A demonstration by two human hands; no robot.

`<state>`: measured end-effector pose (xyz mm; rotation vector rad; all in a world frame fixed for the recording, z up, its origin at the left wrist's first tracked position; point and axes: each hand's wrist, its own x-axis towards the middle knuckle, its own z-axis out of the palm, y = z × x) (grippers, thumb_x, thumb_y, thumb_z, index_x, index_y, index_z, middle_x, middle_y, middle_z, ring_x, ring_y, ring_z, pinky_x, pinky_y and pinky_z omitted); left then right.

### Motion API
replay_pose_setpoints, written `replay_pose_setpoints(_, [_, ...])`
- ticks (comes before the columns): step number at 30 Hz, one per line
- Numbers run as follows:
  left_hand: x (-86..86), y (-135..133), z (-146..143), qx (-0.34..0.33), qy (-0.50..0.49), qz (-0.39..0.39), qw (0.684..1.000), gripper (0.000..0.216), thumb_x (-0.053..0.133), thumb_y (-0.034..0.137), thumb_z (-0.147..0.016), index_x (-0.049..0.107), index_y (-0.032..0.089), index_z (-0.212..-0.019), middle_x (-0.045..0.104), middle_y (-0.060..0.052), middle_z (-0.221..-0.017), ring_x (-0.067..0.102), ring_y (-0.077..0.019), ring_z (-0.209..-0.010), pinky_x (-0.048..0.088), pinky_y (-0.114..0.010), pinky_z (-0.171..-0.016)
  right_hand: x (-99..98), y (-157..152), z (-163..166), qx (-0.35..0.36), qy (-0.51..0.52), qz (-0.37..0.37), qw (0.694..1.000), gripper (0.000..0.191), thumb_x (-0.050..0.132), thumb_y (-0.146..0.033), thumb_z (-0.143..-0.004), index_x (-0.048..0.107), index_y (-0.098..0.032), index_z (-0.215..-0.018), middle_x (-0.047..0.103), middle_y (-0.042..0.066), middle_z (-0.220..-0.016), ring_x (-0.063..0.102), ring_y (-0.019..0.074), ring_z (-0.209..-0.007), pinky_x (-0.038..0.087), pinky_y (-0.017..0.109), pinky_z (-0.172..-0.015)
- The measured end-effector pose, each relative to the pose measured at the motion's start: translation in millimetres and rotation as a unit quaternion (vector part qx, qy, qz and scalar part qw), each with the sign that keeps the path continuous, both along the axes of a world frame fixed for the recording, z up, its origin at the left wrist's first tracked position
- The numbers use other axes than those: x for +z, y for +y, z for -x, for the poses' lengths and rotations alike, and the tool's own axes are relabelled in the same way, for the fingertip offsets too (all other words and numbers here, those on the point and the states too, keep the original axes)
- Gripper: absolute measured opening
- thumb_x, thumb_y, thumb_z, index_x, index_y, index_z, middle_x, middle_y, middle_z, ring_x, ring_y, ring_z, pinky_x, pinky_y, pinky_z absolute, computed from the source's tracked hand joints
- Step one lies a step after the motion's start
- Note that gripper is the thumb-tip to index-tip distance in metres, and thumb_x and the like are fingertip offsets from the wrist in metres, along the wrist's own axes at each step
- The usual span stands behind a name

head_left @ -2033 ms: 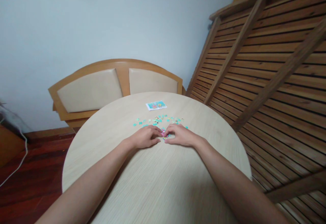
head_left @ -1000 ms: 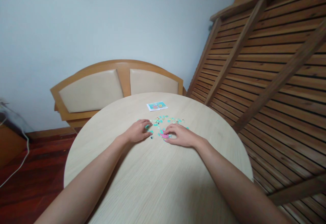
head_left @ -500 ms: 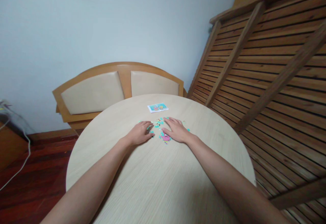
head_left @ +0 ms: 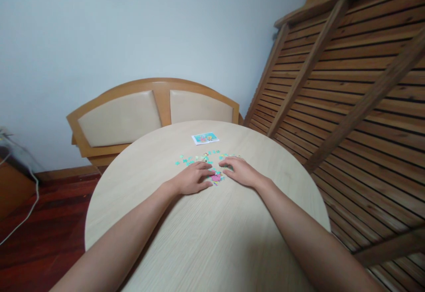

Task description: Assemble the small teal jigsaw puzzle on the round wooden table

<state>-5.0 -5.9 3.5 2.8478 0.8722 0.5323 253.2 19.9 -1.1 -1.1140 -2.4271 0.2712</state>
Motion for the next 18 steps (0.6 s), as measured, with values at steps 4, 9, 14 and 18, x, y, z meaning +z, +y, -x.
replay_pose_setpoints(4, [-1.1,0.2,-2.2,-0.008,0.008,-0.004,1.000,0.038,0.053,0.041,-0.097,0.065,0.021,-0.128,0.060,-0.013,-0.132,0.054,-0.0268,-0.125,0.036,-0.044,-0.113,8.2,-2.0,-10.6,-0.001,0.011,0.011,1.000,0.021,0.061,-0.018,-0.086,0.074,-0.022,-0.102,0.075,0.005,-0.108,0.066,0.0226,-0.104,0.046,0.037,-0.095])
replay_pose_setpoints(9, [-4.4,2.9,-3.2,-0.012,0.016,-0.013,1.000,0.038,0.048,0.039,-0.100,0.063,0.020,-0.129,0.061,-0.013,-0.132,0.054,-0.0263,-0.125,0.037,-0.045,-0.112,6.9,1.8,-22.4,-0.011,0.038,0.032,0.999,0.025,0.057,-0.007,-0.080,0.075,-0.021,-0.091,0.076,0.003,-0.093,0.069,0.0190,-0.090,0.050,0.031,-0.086])
replay_pose_setpoints(14, [-2.3,4.4,-3.9,-0.016,-0.009,-0.015,1.000,0.037,0.048,0.039,-0.101,0.063,0.019,-0.127,0.063,-0.013,-0.129,0.057,-0.0257,-0.122,0.039,-0.045,-0.110,1.4,2.5,-21.9,-0.005,0.068,0.051,0.996,0.028,0.060,-0.008,-0.078,0.073,-0.019,-0.100,0.075,0.005,-0.100,0.068,0.0195,-0.093,0.051,0.032,-0.089])
replay_pose_setpoints(18, [0.8,5.1,-2.9,-0.011,-0.027,-0.009,1.000,0.032,0.048,0.037,-0.101,0.069,0.019,-0.118,0.067,-0.012,-0.120,0.060,-0.0242,-0.114,0.044,-0.041,-0.104,0.5,0.6,-21.8,-0.022,0.019,-0.010,1.000,0.016,0.070,-0.027,-0.081,0.073,-0.019,-0.094,0.072,0.009,-0.100,0.063,0.0245,-0.099,0.047,0.039,-0.094])
